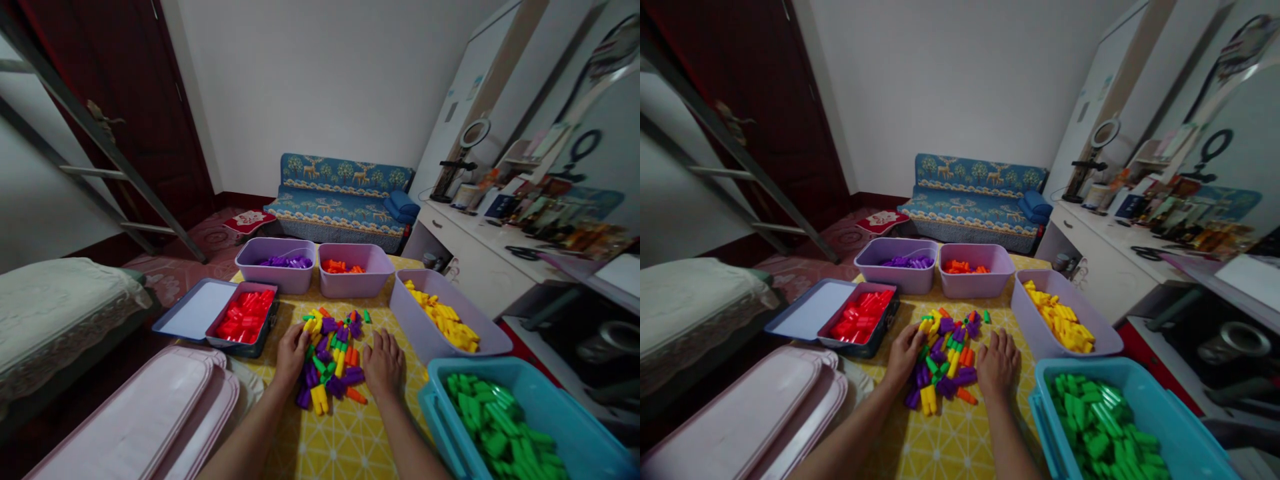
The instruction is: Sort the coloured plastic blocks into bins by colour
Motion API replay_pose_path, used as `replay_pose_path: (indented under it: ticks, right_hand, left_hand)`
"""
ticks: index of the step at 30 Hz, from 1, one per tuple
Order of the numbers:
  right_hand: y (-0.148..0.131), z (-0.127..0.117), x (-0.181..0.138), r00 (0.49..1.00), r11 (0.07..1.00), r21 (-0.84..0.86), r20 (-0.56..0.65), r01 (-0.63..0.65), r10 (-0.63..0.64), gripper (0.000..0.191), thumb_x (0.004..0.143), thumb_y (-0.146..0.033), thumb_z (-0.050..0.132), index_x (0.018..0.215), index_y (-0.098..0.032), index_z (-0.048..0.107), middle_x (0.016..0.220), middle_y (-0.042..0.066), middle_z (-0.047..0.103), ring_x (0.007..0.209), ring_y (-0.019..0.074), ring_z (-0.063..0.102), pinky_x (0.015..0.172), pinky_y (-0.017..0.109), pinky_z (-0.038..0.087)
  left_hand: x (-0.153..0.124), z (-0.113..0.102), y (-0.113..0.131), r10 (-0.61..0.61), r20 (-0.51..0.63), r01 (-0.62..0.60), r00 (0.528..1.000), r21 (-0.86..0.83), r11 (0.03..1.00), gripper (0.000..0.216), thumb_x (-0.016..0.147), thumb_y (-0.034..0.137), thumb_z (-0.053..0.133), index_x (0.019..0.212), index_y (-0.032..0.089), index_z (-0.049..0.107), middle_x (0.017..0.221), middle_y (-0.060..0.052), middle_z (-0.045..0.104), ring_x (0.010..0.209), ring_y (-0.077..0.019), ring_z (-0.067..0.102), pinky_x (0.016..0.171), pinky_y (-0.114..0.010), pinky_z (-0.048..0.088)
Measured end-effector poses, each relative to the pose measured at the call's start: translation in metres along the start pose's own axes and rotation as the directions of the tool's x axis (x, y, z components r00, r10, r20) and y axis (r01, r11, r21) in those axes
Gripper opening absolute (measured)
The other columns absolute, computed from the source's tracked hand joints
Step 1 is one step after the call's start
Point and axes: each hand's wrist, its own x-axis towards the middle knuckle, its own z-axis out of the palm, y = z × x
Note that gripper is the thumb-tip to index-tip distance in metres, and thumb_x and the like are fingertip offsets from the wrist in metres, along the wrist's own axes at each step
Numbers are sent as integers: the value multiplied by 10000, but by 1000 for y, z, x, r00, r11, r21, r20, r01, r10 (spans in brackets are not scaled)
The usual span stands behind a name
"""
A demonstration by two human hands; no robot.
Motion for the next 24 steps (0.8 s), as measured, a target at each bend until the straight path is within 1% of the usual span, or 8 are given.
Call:
replay_pose_path:
  ticks: [5, 8, 11, 16, 18, 20, 22, 24]
  right_hand:
    - [3, 8, 1, 1000, 1000, -1, -3, -6, 6, 455, 943, -296, 394, 1340, -133, 546, 1463, 131, 490, 1361, 284, 380, 1081, 429, 284]
    - [3, 9, 2, 1000, 1000, 3, 3, -3, 3, 460, 943, -303, 391, 1341, -131, 544, 1464, 132, 487, 1363, 281, 377, 1078, 429, 288]
    - [2, 9, 2, 1000, 1000, 6, 11, -9, 9, 460, 938, -307, 397, 1335, -131, 549, 1462, 138, 489, 1364, 281, 376, 1078, 431, 289]
    - [6, 12, 1, 1000, 999, 49, -5, -6, 6, 455, 938, -310, 394, 1323, -134, 559, 1460, 141, 491, 1364, 287, 378, 1078, 440, 291]
    - [10, 15, 3, 1000, 994, 112, -24, -9, 12, 437, 924, -307, 416, 1283, -127, 589, 1433, 146, 518, 1348, 297, 398, 1077, 445, 302]
    - [10, 16, 7, 999, 974, 228, -45, -16, 27, 390, 898, -269, 432, 1185, -112, 643, 1342, 162, 589, 1286, 288, 467, 1068, 425, 335]
    - [-1, 12, 11, 996, 920, 391, -76, -21, 55, 353, 874, -220, 420, 1097, -111, 671, 1230, 163, 647, 1203, 257, 537, 1053, 383, 374]
    - [-24, 2, 12, 992, 835, 551, -109, 5, 65, 352, 872, -203, 400, 1086, -124, 668, 1198, 146, 653, 1164, 227, 565, 1041, 347, 401]
  left_hand:
    - [-4, -3, 7, 63, 18, -64, 998, 31, 998, 298, 893, 373, 546, 1049, 182, 714, 1034, -80, 708, 1008, -225, 640, 929, -346, 483]
    - [-3, -7, 12, 93, 101, -96, 991, 30, 995, 284, 877, 387, 574, 996, 188, 738, 1002, -83, 702, 990, -226, 638, 913, -348, 490]
    - [-1, -10, 15, 93, 172, -98, 981, 23, 995, 277, 856, 410, 601, 935, 194, 756, 965, -80, 703, 959, -224, 641, 891, -345, 500]
    - [-4, -9, 14, 85, 102, -88, 991, 23, 996, 283, 875, 397, 583, 989, 198, 749, 967, -72, 711, 951, -217, 641, 895, -343, 498]
    - [-5, -8, 12, 86, 97, -89, 992, 21, 996, 284, 884, 382, 574, 1021, 203, 747, 974, -72, 708, 955, -215, 640, 893, -337, 498]
    - [-6, -7, 11, 87, 108, -89, 990, 14, 996, 284, 892, 364, 565, 1049, 209, 745, 987, -73, 701, 962, -210, 638, 892, -331, 499]
    - [-6, -7, 9, 86, 112, -88, 990, 11, 996, 285, 896, 349, 562, 1065, 211, 744, 998, -75, 692, 961, -206, 636, 891, -329, 501]
    - [-6, -7, 8, 86, 112, -88, 990, 11, 996, 284, 894, 338, 564, 1073, 209, 743, 1007, -77, 685, 960, -206, 636, 893, -334, 503]
